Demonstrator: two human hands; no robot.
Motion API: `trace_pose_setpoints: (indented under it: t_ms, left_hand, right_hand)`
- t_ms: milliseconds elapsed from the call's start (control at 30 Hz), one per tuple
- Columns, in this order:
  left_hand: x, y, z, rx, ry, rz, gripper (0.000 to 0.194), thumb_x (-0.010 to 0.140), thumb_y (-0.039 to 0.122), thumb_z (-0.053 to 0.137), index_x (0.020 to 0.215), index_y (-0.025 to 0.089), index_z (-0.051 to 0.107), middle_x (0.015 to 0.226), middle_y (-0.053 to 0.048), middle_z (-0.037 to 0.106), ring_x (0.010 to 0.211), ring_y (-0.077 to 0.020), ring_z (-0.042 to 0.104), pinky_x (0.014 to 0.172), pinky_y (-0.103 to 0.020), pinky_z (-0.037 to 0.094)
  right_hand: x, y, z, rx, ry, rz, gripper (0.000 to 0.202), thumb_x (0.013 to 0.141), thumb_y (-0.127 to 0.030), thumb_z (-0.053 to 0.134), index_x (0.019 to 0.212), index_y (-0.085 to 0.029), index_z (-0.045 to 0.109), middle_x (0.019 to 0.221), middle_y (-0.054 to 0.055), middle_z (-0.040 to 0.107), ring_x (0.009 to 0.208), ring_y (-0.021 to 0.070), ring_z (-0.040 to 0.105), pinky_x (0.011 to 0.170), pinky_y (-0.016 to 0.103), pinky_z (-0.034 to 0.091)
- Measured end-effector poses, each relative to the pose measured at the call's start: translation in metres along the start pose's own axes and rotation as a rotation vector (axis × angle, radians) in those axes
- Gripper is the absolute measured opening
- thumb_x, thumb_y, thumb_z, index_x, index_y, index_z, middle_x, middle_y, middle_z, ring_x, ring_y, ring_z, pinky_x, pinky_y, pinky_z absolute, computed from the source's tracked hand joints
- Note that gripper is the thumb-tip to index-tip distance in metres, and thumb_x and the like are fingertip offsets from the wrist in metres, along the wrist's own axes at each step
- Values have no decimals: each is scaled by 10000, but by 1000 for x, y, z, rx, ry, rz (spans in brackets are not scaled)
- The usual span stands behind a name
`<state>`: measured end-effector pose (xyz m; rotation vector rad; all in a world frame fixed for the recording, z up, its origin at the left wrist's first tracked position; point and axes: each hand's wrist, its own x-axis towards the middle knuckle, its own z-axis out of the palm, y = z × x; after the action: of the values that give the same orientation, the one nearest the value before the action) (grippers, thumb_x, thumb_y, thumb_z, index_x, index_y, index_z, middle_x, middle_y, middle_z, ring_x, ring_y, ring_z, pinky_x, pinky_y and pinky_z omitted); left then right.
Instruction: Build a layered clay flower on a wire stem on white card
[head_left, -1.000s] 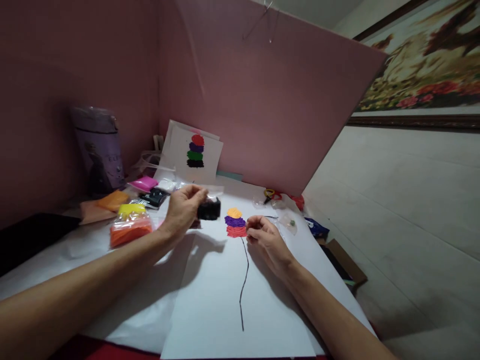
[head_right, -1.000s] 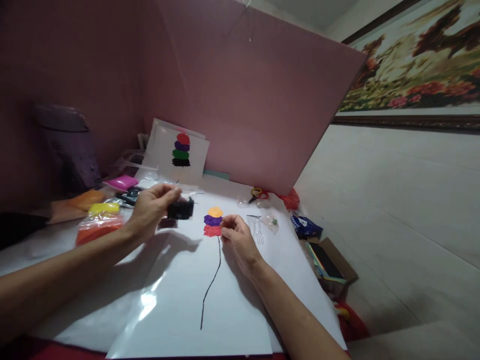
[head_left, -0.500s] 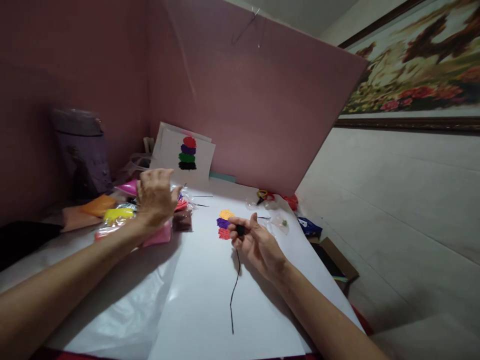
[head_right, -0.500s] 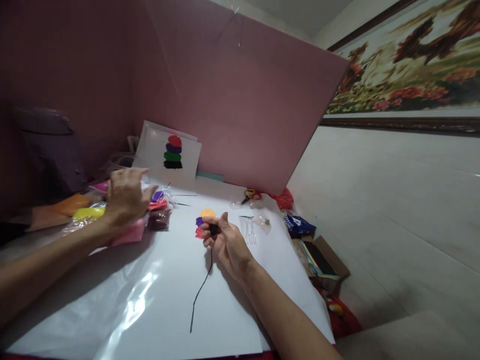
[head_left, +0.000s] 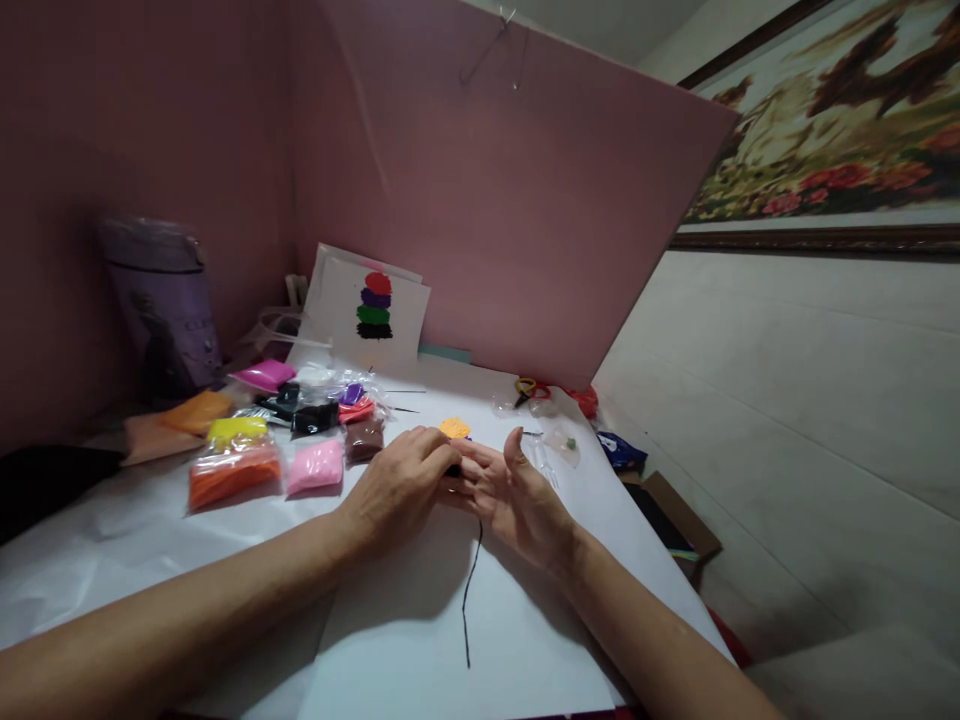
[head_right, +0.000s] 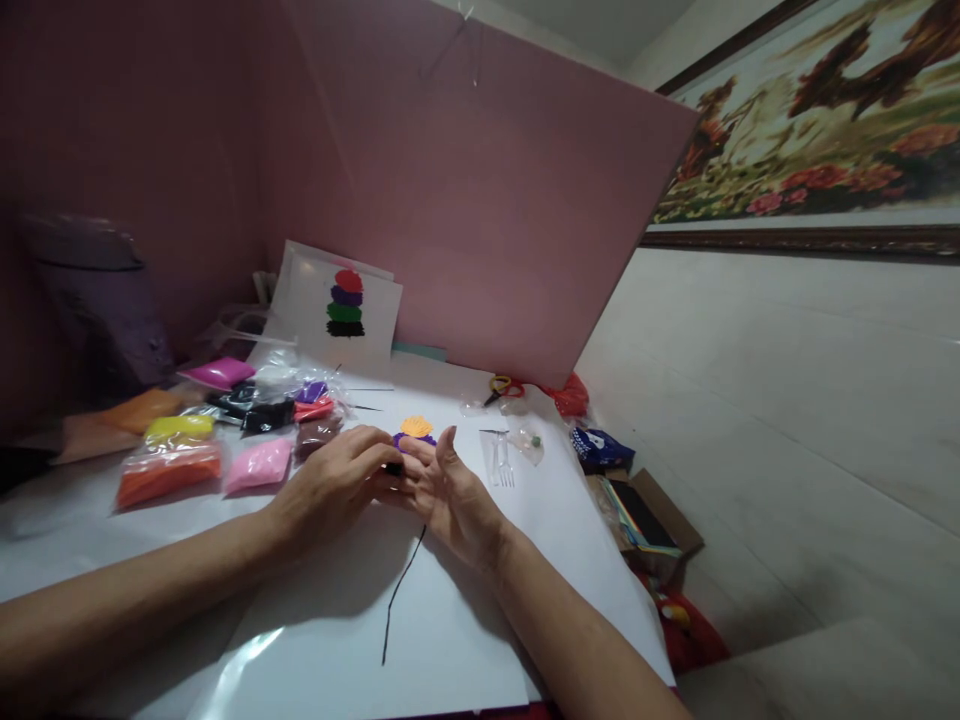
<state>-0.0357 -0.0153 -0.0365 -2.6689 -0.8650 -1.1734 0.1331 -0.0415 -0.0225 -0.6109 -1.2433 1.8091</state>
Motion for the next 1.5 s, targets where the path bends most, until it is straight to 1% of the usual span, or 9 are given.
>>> trace_pose_setpoints:
  t_ms: [133,267,500,700,867,933,1033,1200,1500]
  left_hand:
    - [2,-11,-4,-230,52,-193,107,847,125,463,834,142,568,793,-83,627,713,-181,576,653,-322,476]
    - [4,-17,-6,-636,104,-497,111,781,206,569,874,151,596,769,-34,638,663,-138,585,629,-275,486]
    - [5,-14,-6,-981,-49,-773,297,789,419,595,765,127,644,561,21,548,480,-81,460,478,-214,350]
    - [4,-4,-9,-1118,-145,-832,414,806,523,572,693,129,630,530,25,509,472,-71,431,461,-208,264]
    - [6,3,-13,-1224,-131,-859,391,746,515,648,679,131,620,572,14,542,462,-66,438,450,-217,263]
    - [7,3,-13,-1262,-117,-863,380,744,502,660,698,126,628,586,12,548,459,-64,445,454,-220,279]
    - [6,1,-10,-1317,-75,-874,350,751,458,673,803,113,658,614,12,562,467,-62,465,471,-222,308]
    - [3,-4,-6,-1390,-29,-843,308,694,327,730,909,114,672,650,5,613,530,-78,517,545,-234,388]
    - [9,9,-14,-1236,-111,-772,212,695,264,681,839,108,686,596,8,623,539,-93,540,535,-235,432]
  right_hand:
    - [0,0,-4,65,76,12,771,801,-782,354,1168,-147,592,1170,168,636,1032,253,618,937,416,436]
    - [1,-1,-7,90,183,-21,689,826,-742,392,956,-134,689,1044,146,687,951,240,641,843,355,460]
    - [2,-1,-11,72,196,-12,629,831,-701,455,779,-135,724,826,89,692,735,171,608,674,279,445]
    - [0,9,-10,-376,257,-280,516,884,-616,459,908,-188,745,822,75,655,727,167,564,618,283,429]
    - [-3,11,-6,-778,173,-507,342,914,-478,513,1041,-240,723,855,63,612,804,179,551,622,294,442]
    - [-4,9,-3,-750,203,-516,336,923,-467,501,1021,-236,723,867,66,618,807,180,558,604,289,446]
    - [-5,4,3,-480,312,-435,304,904,-465,533,942,-218,706,797,50,621,734,164,558,551,264,438]
    - [-3,2,7,-78,265,-114,231,764,-371,732,750,-173,614,668,-6,582,562,94,493,502,208,385]
    - [-2,3,3,-102,283,-55,218,767,-331,726,715,-149,619,579,-25,558,490,66,462,463,185,326]
